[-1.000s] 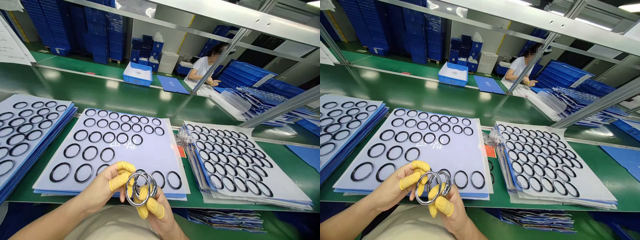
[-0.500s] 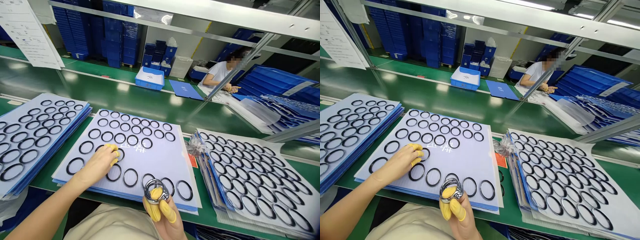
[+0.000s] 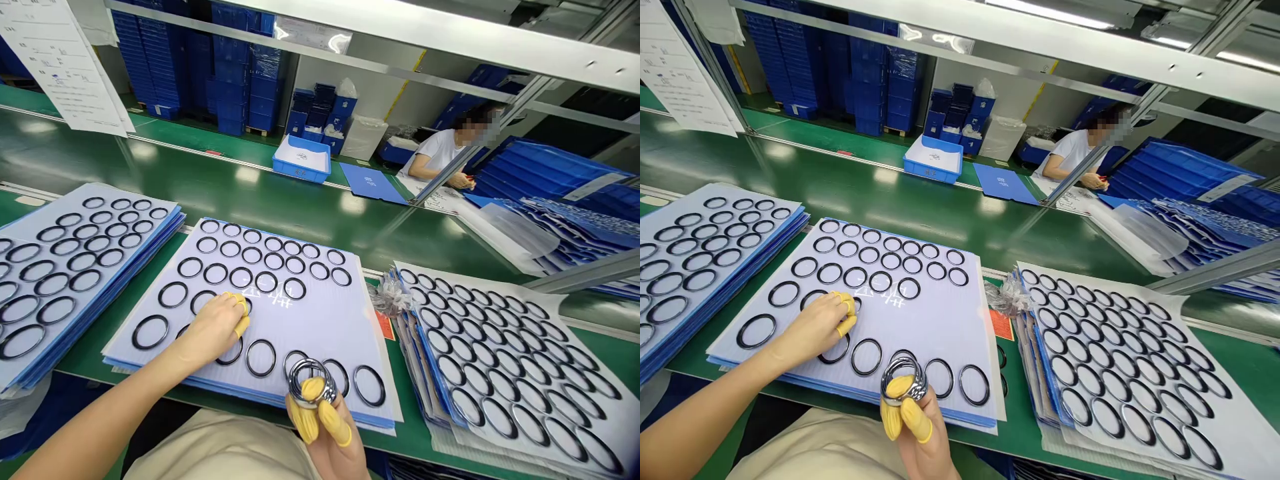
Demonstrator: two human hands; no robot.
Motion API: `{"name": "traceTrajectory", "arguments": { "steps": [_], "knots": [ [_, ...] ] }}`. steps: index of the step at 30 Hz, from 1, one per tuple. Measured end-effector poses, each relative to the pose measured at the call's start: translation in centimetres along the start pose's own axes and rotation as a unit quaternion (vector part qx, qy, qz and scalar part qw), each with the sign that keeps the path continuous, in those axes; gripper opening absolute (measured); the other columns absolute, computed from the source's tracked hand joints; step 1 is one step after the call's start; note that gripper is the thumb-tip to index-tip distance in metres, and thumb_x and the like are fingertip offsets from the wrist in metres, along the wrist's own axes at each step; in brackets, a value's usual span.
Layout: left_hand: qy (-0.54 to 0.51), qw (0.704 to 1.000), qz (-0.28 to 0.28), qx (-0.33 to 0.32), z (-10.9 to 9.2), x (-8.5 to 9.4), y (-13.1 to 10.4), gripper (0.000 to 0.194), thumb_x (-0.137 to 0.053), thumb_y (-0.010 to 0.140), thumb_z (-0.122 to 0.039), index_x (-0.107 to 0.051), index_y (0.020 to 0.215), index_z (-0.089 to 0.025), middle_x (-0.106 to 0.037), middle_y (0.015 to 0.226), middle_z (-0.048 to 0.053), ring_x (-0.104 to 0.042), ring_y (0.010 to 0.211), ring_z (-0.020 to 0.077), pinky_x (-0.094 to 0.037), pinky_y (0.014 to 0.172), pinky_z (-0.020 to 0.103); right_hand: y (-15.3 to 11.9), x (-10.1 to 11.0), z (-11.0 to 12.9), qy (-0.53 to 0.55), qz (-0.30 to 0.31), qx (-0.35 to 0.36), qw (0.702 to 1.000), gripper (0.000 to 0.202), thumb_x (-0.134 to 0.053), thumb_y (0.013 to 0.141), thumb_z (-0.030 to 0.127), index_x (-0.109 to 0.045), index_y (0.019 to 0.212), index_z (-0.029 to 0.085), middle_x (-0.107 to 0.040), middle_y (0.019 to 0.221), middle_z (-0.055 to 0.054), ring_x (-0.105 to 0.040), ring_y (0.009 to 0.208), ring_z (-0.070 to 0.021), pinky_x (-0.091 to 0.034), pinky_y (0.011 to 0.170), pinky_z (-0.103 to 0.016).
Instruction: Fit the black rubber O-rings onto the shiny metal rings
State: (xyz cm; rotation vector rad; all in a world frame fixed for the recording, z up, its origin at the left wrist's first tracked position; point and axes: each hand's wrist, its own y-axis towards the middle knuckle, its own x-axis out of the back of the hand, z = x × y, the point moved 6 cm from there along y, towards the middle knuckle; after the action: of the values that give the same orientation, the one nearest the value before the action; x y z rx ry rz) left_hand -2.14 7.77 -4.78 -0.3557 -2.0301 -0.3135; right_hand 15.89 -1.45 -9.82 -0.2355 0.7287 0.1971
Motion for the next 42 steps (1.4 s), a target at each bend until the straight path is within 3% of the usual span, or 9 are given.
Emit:
{"name": "traceTrajectory", "arguments": {
  "steps": [2,4,7,10,13,17,22,26,42],
  "knots": [
    [-0.084,0.996,-0.004,0.002,-0.7,0.9,-0.7,0.019,-0.041,0.092,-0.021,-0.052,0.078,-0.018,-0.06,0.085,0.006,-0.057,0.081,0.0207,-0.048,0.076,0.034,0.1,0.2,-0.1,-0.005,-0.013,0.005,1.0,0.026,-0.074,0.071,0.049,-0.072,0.079,0.024,-0.053,0.056,-0.001,-0.043,0.052,-0.0141,-0.032,0.054,-0.029],
    [-0.27,0.963,0.005,0.011,-1.4,1.5,-1.5,0.022,-0.041,0.094,-0.031,-0.05,0.079,-0.019,-0.057,0.082,0.003,-0.055,0.075,0.0165,-0.049,0.071,0.029,0.4,0.3,-0.4,-0.018,-0.033,0.0,0.999,0.029,-0.076,0.069,0.049,-0.072,0.079,0.022,-0.053,0.056,-0.001,-0.042,0.051,-0.0136,-0.032,0.053,-0.028],
    [-0.574,0.816,0.05,0.045,-2.7,0.8,-2.5,0.031,-0.054,0.089,-0.046,-0.054,0.077,-0.018,-0.055,0.079,0.001,-0.053,0.068,0.0129,-0.046,0.067,0.025,0.7,-0.1,-0.6,-0.035,-0.048,-0.012,0.998,0.03,-0.078,0.068,0.048,-0.072,0.079,0.02,-0.055,0.056,0.0,-0.04,0.05,-0.012,-0.031,0.051,-0.026],
    [-0.682,0.72,0.102,0.083,-3.9,-0.7,-3.2,0.033,-0.065,0.083,-0.048,-0.06,0.078,-0.016,-0.057,0.079,0.0,-0.053,0.064,0.0098,-0.044,0.065,0.023,0.6,-0.9,-0.1,-0.036,-0.021,0.0,0.999,0.03,-0.077,0.069,0.048,-0.071,0.078,0.02,-0.055,0.054,0.0,-0.042,0.05,-0.0119,-0.032,0.05,-0.026],
    [-0.713,0.681,0.126,0.108,-4.5,-1.9,-3.6,0.031,-0.067,0.082,-0.046,-0.063,0.08,-0.015,-0.06,0.075,0.0,-0.055,0.062,0.0093,-0.044,0.064,0.022,0.4,-1.7,0.8,-0.038,0.007,0.021,0.999,0.029,-0.076,0.07,0.048,-0.07,0.078,0.021,-0.054,0.054,0.001,-0.042,0.048,-0.0118,-0.032,0.05,-0.026],
    [-0.732,0.656,0.141,0.119,-4.9,-2.7,-4.0,0.031,-0.067,0.083,-0.045,-0.064,0.081,-0.014,-0.063,0.068,0.001,-0.058,0.062,0.0111,-0.045,0.061,0.021,0.4,-2.4,1.1,-0.04,0.037,0.03,0.998,0.027,-0.075,0.072,0.047,-0.068,0.073,0.02,-0.05,0.051,0.002,-0.042,0.047,-0.0111,-0.031,0.049,-0.025],
    [-0.77,0.612,0.122,0.134,-4.7,-2.4,-4.5,0.03,-0.071,0.081,-0.042,-0.062,0.077,-0.014,-0.063,0.062,0.001,-0.057,0.054,0.0098,-0.043,0.054,0.019,0.5,-1.9,0.6,-0.04,0.01,0.03,0.999,0.027,-0.077,0.07,0.046,-0.069,0.073,0.02,-0.052,0.054,0.002,-0.042,0.048,-0.0109,-0.033,0.05,-0.025],
    [-0.777,0.601,0.133,0.129,-4.8,-2.7,-5.0,0.032,-0.067,0.083,-0.044,-0.06,0.077,-0.013,-0.063,0.06,0.002,-0.057,0.051,0.0099,-0.044,0.053,0.019,0.6,-2.0,0.6,-0.05,0.0,0.035,0.998,0.028,-0.076,0.071,0.047,-0.071,0.08,0.021,-0.055,0.056,0.001,-0.042,0.049,-0.0115,-0.034,0.05,-0.025],
    [-0.697,0.692,0.18,0.06,-5.4,-3.1,-5.7,0.034,-0.063,0.086,-0.046,-0.057,0.078,-0.014,-0.069,0.066,0.005,-0.059,0.058,0.013,-0.044,0.061,0.024,0.2,-2.7,0.9,-0.025,0.015,0.005,1.0,0.032,-0.078,0.067,0.049,-0.069,0.075,0.019,-0.05,0.048,0.002,-0.041,0.048,-0.0118,-0.03,0.049,-0.025]
  ]
}}
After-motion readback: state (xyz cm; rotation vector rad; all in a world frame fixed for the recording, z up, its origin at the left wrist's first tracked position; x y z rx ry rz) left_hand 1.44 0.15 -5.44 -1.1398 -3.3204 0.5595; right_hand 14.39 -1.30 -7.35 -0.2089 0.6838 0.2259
